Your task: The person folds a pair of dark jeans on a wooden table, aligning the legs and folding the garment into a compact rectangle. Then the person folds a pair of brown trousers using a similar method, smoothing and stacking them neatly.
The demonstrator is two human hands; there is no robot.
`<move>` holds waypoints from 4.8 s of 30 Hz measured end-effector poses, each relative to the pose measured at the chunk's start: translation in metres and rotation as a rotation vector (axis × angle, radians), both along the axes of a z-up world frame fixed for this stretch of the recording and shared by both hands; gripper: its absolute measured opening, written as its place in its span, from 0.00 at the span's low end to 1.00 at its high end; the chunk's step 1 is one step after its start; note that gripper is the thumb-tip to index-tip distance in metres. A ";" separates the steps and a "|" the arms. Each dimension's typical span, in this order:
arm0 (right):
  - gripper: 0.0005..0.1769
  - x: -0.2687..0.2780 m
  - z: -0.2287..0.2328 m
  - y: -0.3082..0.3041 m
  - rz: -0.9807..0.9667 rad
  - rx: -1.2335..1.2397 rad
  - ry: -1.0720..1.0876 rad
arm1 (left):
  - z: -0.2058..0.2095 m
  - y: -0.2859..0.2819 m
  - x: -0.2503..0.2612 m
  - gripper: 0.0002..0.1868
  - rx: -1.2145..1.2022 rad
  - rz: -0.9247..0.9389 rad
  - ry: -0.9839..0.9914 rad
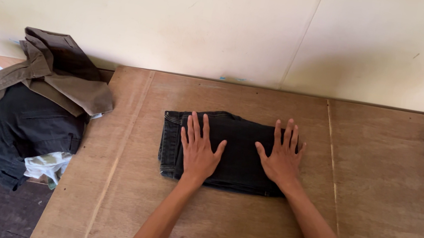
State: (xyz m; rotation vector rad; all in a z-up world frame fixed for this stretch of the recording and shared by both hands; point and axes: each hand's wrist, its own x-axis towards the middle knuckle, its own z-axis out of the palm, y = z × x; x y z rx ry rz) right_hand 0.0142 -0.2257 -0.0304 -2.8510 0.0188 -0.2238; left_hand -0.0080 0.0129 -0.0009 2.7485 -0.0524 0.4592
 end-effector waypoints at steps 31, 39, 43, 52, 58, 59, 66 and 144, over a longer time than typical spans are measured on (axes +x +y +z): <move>0.17 0.009 -0.001 -0.035 -0.012 0.218 -0.363 | 0.007 0.007 -0.001 0.55 -0.032 -0.001 0.061; 0.22 -0.062 0.011 -0.069 -0.085 0.250 -0.231 | 0.009 -0.001 0.050 0.49 0.033 -0.322 0.113; 0.22 -0.087 0.019 -0.070 -0.090 0.284 -0.227 | 0.007 -0.011 0.068 0.44 0.066 -0.440 0.141; 0.23 -0.108 0.033 -0.058 -0.127 0.258 0.183 | -0.007 -0.031 0.073 0.38 0.125 -0.472 0.085; 0.25 -0.109 0.029 -0.062 -0.020 0.198 0.391 | -0.022 -0.052 0.053 0.42 0.104 -0.308 -0.082; 0.25 -0.104 0.029 -0.065 -0.022 0.234 0.469 | -0.023 -0.052 0.050 0.42 0.080 -0.294 -0.092; 0.23 -0.044 0.041 -0.055 0.045 0.480 0.250 | -0.012 -0.038 0.048 0.33 -0.149 -0.046 -0.157; 0.37 0.019 0.008 0.035 0.128 0.041 -0.060 | -0.033 -0.055 0.025 0.41 -0.109 -0.078 -0.012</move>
